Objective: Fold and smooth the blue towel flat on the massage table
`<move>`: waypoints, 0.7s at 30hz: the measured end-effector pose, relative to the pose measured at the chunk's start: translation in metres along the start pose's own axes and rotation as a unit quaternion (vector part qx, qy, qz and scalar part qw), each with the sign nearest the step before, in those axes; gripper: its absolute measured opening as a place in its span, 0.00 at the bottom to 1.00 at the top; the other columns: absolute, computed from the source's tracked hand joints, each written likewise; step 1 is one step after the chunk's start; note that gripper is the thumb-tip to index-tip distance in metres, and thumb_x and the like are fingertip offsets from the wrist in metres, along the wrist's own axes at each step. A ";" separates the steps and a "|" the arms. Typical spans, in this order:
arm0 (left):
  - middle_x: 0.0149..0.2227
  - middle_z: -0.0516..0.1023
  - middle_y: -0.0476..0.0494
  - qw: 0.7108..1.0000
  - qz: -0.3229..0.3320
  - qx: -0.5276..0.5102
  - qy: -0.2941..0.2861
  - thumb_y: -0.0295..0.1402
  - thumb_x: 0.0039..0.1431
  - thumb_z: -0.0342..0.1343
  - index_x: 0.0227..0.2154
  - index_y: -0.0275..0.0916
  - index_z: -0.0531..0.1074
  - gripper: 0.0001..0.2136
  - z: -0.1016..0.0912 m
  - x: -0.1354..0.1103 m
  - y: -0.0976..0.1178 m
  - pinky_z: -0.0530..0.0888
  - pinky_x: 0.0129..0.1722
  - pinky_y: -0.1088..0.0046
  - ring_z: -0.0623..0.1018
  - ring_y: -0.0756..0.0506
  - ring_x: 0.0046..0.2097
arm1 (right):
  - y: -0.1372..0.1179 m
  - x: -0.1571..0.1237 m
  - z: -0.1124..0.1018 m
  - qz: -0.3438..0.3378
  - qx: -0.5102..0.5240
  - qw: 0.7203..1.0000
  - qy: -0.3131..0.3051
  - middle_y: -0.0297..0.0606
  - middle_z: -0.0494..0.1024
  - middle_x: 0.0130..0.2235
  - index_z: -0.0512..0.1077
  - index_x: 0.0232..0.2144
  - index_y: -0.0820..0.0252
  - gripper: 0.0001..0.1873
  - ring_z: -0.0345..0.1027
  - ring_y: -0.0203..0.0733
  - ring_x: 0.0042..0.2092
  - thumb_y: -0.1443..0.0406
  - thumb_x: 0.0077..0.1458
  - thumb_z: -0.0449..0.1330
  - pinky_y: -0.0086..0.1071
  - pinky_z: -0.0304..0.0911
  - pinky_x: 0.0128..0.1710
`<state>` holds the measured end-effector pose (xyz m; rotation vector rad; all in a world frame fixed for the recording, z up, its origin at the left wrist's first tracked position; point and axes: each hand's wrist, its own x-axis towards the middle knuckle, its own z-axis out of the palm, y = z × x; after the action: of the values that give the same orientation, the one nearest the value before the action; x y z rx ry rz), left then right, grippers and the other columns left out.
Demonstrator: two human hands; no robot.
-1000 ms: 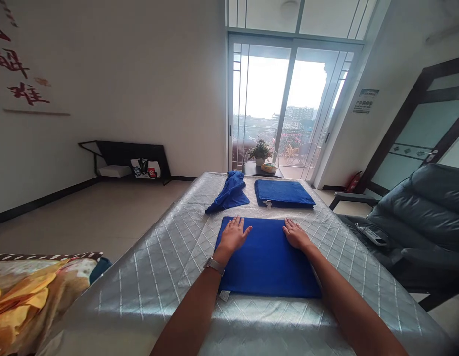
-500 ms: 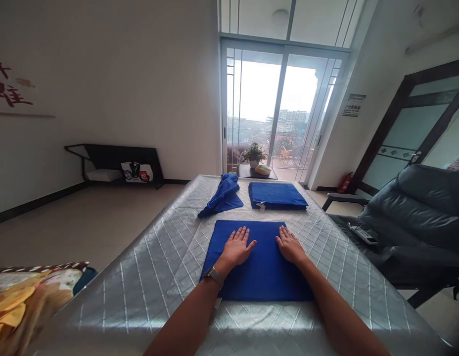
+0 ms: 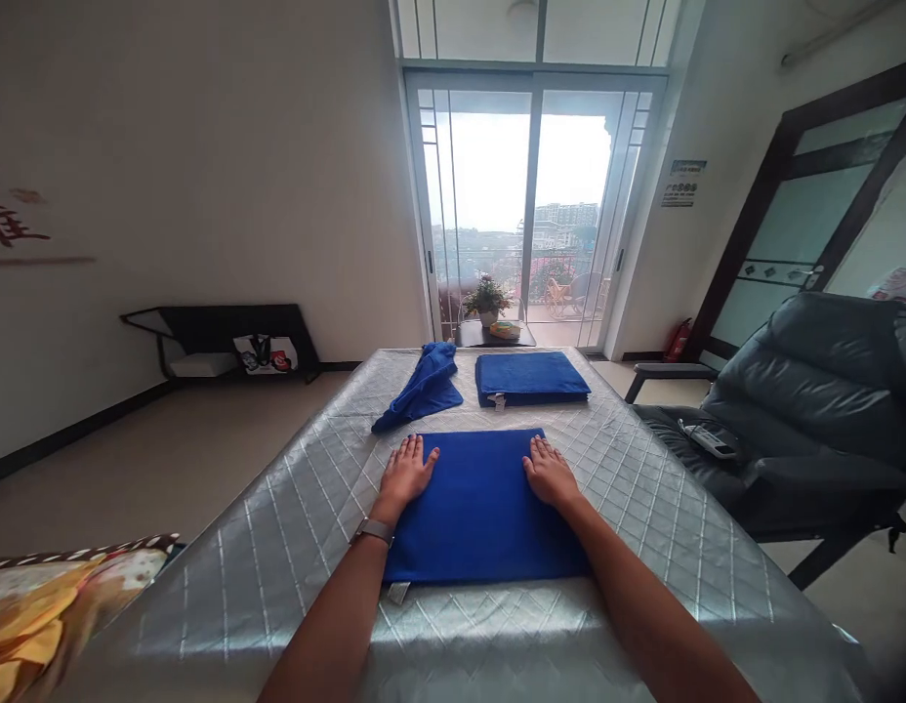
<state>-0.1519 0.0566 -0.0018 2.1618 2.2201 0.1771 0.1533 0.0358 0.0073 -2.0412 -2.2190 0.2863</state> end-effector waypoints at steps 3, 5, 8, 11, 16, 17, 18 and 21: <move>0.73 0.46 0.30 0.999 -0.002 0.024 -0.021 0.50 0.73 0.29 0.72 0.26 0.49 0.36 -0.005 0.000 0.000 0.50 0.71 0.57 0.49 0.38 0.74 | -0.002 -0.001 -0.001 0.000 0.015 1.000 0.002 0.45 0.41 0.75 0.44 0.73 0.74 0.36 0.31 0.44 0.75 0.57 0.71 0.35 0.40 0.30 0.72; 0.73 0.46 0.28 0.998 -0.016 0.043 -0.037 0.51 0.73 0.30 0.71 0.23 0.48 0.37 -0.010 0.001 0.005 0.48 0.71 0.57 0.50 0.37 0.74 | -0.003 -0.001 -0.001 0.001 0.022 1.000 0.003 0.45 0.41 0.75 0.44 0.73 0.74 0.36 0.32 0.44 0.75 0.57 0.71 0.35 0.40 0.30 0.72; 0.72 0.49 0.24 0.999 -0.009 0.052 -0.007 0.53 0.72 0.30 0.70 0.19 0.52 0.39 -0.017 0.004 0.035 0.47 0.72 0.57 0.51 0.36 0.73 | -0.005 -0.001 -0.001 0.003 0.028 1.000 0.006 0.46 0.42 0.75 0.45 0.73 0.75 0.36 0.32 0.44 0.75 0.57 0.71 0.35 0.41 0.31 0.72; 0.72 0.51 0.28 0.993 0.113 0.013 0.036 0.53 0.72 0.26 0.70 0.23 0.54 0.39 -0.014 0.002 0.100 0.48 0.72 0.59 0.51 0.39 0.74 | -0.005 -0.001 0.000 0.002 0.027 1.000 0.012 0.47 0.43 0.75 0.46 0.73 0.75 0.36 0.34 0.46 0.75 0.58 0.71 0.36 0.42 0.33 0.72; 0.72 0.57 0.36 0.953 0.291 -0.074 0.039 0.50 0.74 0.25 0.70 0.34 0.57 0.34 0.010 -0.004 0.206 0.53 0.71 0.58 0.53 0.42 0.73 | 0.003 -0.005 0.000 -0.046 -0.001 0.999 0.012 0.44 0.40 0.75 0.43 0.74 0.67 0.38 0.32 0.47 0.75 0.58 0.68 0.46 0.40 0.31 0.72; 0.71 0.58 0.36 0.954 0.286 -0.087 0.031 0.49 0.74 0.25 0.70 0.35 0.57 0.33 0.015 -0.003 0.214 0.55 0.71 0.56 0.54 0.41 0.73 | 0.004 -0.006 0.000 -0.050 -0.001 0.999 0.009 0.45 0.40 0.75 0.43 0.74 0.67 0.39 0.33 0.47 0.75 0.57 0.68 0.47 0.39 0.31 0.72; 0.71 0.60 0.36 0.956 0.276 -0.097 0.022 0.48 0.74 0.24 0.70 0.36 0.58 0.32 0.020 -0.001 0.216 0.57 0.70 0.54 0.55 0.40 0.72 | 0.005 -0.006 0.000 -0.048 0.001 0.999 0.005 0.45 0.41 0.75 0.43 0.74 0.67 0.39 0.33 0.47 0.75 0.58 0.68 0.48 0.38 0.32 0.72; 0.70 0.61 0.39 0.965 0.241 -0.101 0.006 0.47 0.74 0.24 0.70 0.42 0.57 0.31 0.028 0.004 0.201 0.56 0.70 0.52 0.56 0.41 0.72 | 0.004 -0.003 0.001 -0.031 0.005 1.000 0.002 0.47 0.43 0.75 0.44 0.74 0.71 0.37 0.34 0.47 0.75 0.61 0.68 0.44 0.40 0.34 0.72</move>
<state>0.0506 0.0666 -0.0073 2.5344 1.5535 0.4106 0.1574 0.0327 0.0052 -1.9624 -2.2697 0.2868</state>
